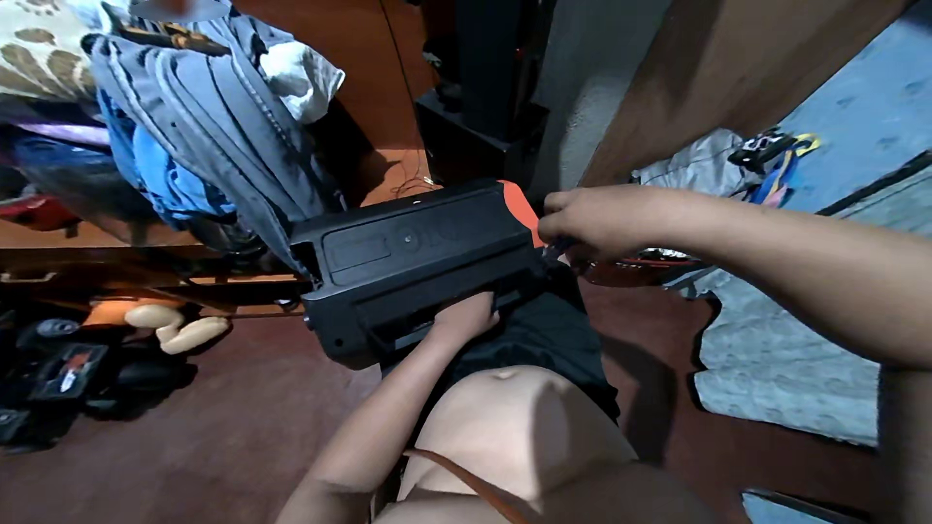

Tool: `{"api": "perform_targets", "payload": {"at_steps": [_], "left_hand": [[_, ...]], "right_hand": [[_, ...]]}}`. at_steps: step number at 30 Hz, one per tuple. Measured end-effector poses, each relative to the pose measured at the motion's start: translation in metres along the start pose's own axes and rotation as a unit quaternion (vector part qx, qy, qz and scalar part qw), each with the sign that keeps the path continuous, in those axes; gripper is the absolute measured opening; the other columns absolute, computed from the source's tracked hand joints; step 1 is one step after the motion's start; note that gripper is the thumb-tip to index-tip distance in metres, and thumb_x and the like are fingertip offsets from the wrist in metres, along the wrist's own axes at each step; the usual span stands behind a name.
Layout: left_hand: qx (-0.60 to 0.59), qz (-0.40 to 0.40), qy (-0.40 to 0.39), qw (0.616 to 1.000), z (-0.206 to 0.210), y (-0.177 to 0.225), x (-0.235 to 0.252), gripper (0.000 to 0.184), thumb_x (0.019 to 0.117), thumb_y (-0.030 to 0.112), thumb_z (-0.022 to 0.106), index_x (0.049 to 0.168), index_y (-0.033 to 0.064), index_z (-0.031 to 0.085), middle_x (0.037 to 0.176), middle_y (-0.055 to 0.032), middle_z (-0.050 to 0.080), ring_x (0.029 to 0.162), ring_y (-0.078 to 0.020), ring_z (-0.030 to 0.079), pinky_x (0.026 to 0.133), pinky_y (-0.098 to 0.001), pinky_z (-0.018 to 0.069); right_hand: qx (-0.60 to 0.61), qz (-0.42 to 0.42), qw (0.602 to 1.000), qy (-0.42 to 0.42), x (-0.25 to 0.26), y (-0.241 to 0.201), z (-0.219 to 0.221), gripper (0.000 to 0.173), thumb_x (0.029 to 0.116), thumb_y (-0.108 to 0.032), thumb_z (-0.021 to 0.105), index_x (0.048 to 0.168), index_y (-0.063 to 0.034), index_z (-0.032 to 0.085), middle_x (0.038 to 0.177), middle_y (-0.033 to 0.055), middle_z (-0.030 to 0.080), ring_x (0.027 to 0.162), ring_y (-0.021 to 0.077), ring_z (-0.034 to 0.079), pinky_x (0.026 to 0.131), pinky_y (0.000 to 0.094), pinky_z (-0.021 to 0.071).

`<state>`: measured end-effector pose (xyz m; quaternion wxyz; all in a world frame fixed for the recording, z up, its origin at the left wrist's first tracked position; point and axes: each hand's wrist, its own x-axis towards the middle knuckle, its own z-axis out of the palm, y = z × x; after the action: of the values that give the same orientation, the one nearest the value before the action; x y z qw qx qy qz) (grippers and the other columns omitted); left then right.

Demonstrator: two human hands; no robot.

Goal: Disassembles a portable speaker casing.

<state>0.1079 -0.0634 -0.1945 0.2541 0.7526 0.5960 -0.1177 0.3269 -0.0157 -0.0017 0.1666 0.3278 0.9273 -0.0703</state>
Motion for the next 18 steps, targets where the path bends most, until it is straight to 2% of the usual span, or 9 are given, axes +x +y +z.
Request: {"api": "perform_targets", "payload": {"at_steps": [1,3,5,8,10,12,14,16,18], "left_hand": [[0.003,-0.001,0.001,1.000,-0.001,0.000,0.000,0.046,0.1024,0.045,0.052,0.127,0.0083,0.063,0.118,-0.0204,0.070,0.110,-0.0420,0.068,0.085,-0.0691,0.0533],[0.004,-0.004,0.004,1.000,-0.001,-0.001,0.000,0.046,0.1018,0.046,0.052,0.126,0.0090,0.064,0.117,-0.0199,0.070,0.109,-0.0420,0.069,0.084,-0.0692,0.0535],[0.001,-0.003,0.002,1.000,-0.001,-0.001,0.000,0.046,0.1022,0.046,0.052,0.128,0.0092,0.063,0.118,-0.0202,0.070,0.111,-0.0418,0.068,0.086,-0.0694,0.0532],[-0.005,0.011,0.006,1.000,0.000,-0.001,-0.001,0.045,0.1025,0.044,0.054,0.126,0.0070,0.064,0.116,-0.0214,0.070,0.111,-0.0424,0.068,0.087,-0.0690,0.0527],[-0.005,0.018,0.014,1.000,0.002,-0.001,0.000,0.044,0.1023,0.043,0.055,0.124,0.0058,0.066,0.115,-0.0224,0.070,0.109,-0.0434,0.068,0.087,-0.0695,0.0527],[0.001,0.009,0.007,1.000,0.001,-0.001,0.000,0.045,0.1026,0.045,0.054,0.125,0.0073,0.065,0.116,-0.0213,0.070,0.109,-0.0427,0.068,0.086,-0.0691,0.0532],[0.006,0.002,0.008,1.000,0.000,-0.001,0.001,0.046,0.1023,0.046,0.053,0.125,0.0085,0.065,0.117,-0.0208,0.070,0.110,-0.0424,0.068,0.085,-0.0691,0.0535],[0.008,0.002,0.011,1.000,0.001,-0.002,0.002,0.046,0.1020,0.047,0.053,0.123,0.0085,0.066,0.115,-0.0204,0.070,0.109,-0.0423,0.069,0.084,-0.0693,0.0536],[0.009,0.002,0.003,1.000,0.001,-0.002,0.002,0.045,0.1029,0.046,0.052,0.124,0.0080,0.065,0.116,-0.0204,0.070,0.109,-0.0421,0.069,0.085,-0.0688,0.0535]], "right_hand": [[0.002,0.043,0.999,0.002,-0.002,-0.003,-0.003,0.039,0.0946,-0.034,0.074,0.127,-0.0136,0.065,0.122,0.0138,0.060,0.104,0.0307,0.066,0.085,0.0513,0.0576],[-0.010,0.137,0.990,-0.002,-0.005,-0.009,-0.011,0.048,0.1019,-0.056,0.055,0.122,-0.0131,0.062,0.104,0.0129,0.066,0.094,0.0341,0.069,0.075,0.0580,0.0558],[-0.022,0.171,0.985,-0.025,-0.005,-0.013,-0.016,0.046,0.1068,-0.053,0.045,0.109,-0.0109,0.063,0.089,0.0125,0.066,0.085,0.0352,0.069,0.069,0.0592,0.0538],[-0.019,0.070,0.997,-0.026,-0.006,-0.008,-0.010,0.018,0.1035,-0.023,0.062,0.114,-0.0107,0.068,0.110,0.0122,0.066,0.100,0.0310,0.067,0.083,0.0522,0.0566],[-0.013,-0.015,1.000,-0.006,-0.004,-0.002,0.000,0.021,0.0907,-0.010,0.075,0.112,-0.0129,0.072,0.119,0.0134,0.060,0.104,0.0297,0.064,0.085,0.0481,0.0572],[-0.002,-0.007,1.000,0.001,-0.003,-0.003,0.006,0.039,0.0829,-0.014,0.081,0.120,-0.0156,0.069,0.127,0.0139,0.056,0.105,0.0306,0.063,0.082,0.0498,0.0579],[0.012,0.068,0.998,0.009,-0.005,-0.008,-0.001,0.053,0.0922,-0.039,0.074,0.138,-0.0183,0.059,0.131,0.0158,0.057,0.103,0.0338,0.067,0.078,0.0561,0.0583],[-0.005,0.151,0.988,0.020,-0.007,-0.013,-0.009,0.050,0.1031,-0.058,0.049,0.128,-0.0152,0.060,0.106,0.0140,0.066,0.092,0.0360,0.069,0.071,0.0600,0.0554],[-0.018,0.172,0.985,-0.003,-0.006,-0.017,-0.013,0.046,0.1089,-0.050,0.041,0.108,-0.0090,0.063,0.089,0.0142,0.066,0.087,0.0368,0.069,0.069,0.0599,0.0535]]}}
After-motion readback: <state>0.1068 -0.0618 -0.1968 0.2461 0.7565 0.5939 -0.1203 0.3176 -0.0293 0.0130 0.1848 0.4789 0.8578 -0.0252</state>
